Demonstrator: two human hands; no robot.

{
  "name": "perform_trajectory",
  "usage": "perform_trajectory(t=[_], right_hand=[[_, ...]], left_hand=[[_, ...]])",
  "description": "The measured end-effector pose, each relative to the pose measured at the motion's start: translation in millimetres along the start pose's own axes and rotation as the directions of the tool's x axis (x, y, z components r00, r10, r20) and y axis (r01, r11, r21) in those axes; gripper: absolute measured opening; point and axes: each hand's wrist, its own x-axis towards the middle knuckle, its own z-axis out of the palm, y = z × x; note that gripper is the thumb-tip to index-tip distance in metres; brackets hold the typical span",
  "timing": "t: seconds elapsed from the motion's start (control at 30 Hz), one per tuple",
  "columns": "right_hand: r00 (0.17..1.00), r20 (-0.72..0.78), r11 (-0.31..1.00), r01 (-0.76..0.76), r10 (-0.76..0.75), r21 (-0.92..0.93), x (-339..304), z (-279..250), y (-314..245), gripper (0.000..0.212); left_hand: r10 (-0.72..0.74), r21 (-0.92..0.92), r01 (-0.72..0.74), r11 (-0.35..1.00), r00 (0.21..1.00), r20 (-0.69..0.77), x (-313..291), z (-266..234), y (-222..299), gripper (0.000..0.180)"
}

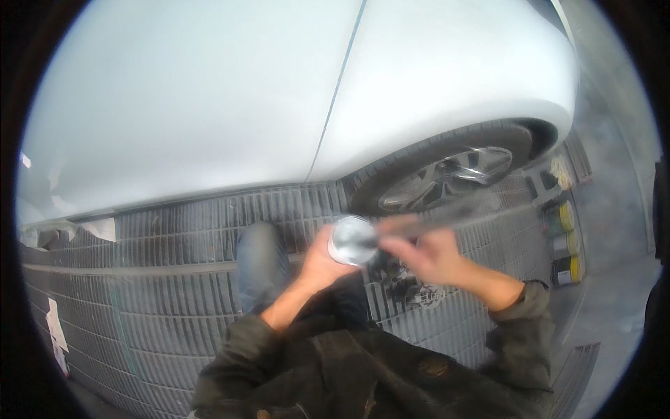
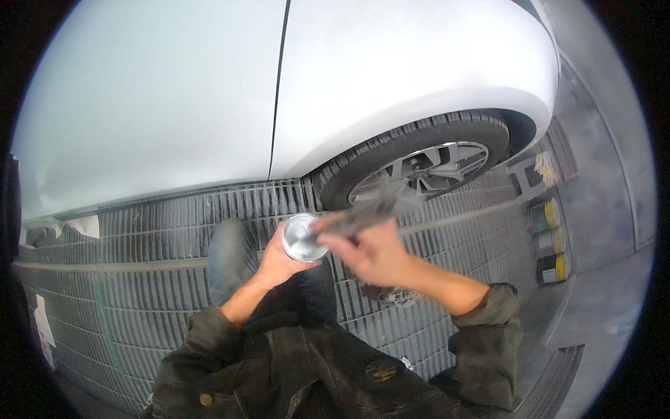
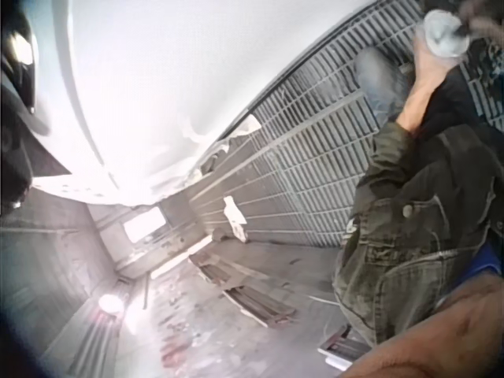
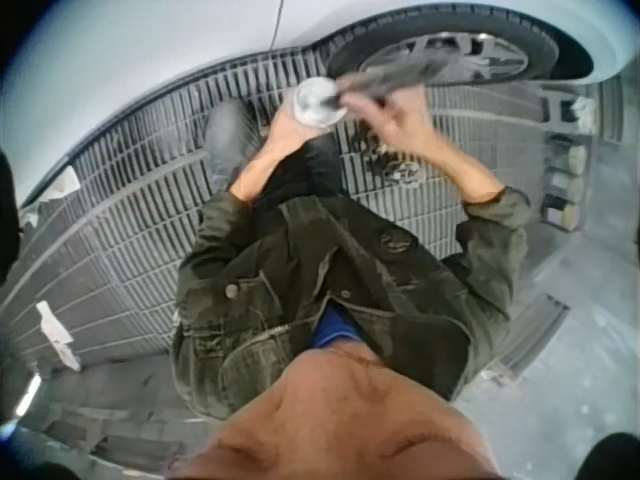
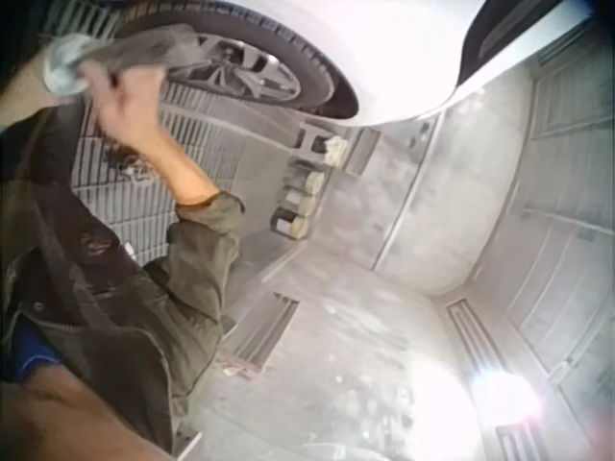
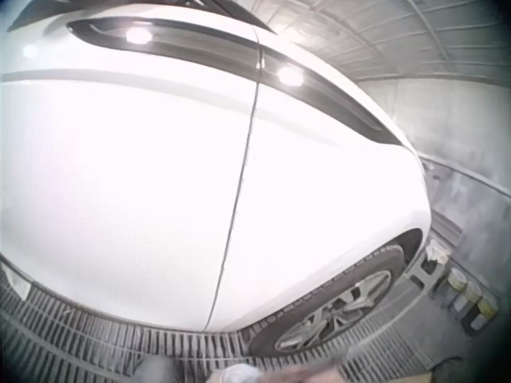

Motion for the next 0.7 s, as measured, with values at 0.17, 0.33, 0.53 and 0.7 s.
perform_trajectory(t=[0.17, 0.33, 0.53, 0.7], right_hand=[[0.999, 0.01, 0.998, 0.049, -0.049, -0.036, -3, 5, 6, 0.019], [0.997, -0.072, 0.997, 0.008, -0.013, -0.076, 6, -2, 9, 0.02], [0.987, -0.142, 0.993, -0.089, 0.077, -0.078, 13, -6, 3, 0.021], [0.998, -0.05, 0.998, -0.041, 0.038, -0.054, 6, 1, 1, 0.02]], left_hand=[[-0.085, 0.057, 0.092, 0.994, 0.99, -0.109, -1, 0, 31, 0.081], [-0.041, 0.074, 0.051, 0.996, 0.991, -0.129, 1, 2, 15, 0.088], [0.047, 0.091, -0.03, 0.995, 0.98, -0.194, -1, 7, -1, 0.089], [-0.027, -0.012, 0.026, 1.0, 0.991, -0.128, -2, 10, -2, 0.086]])
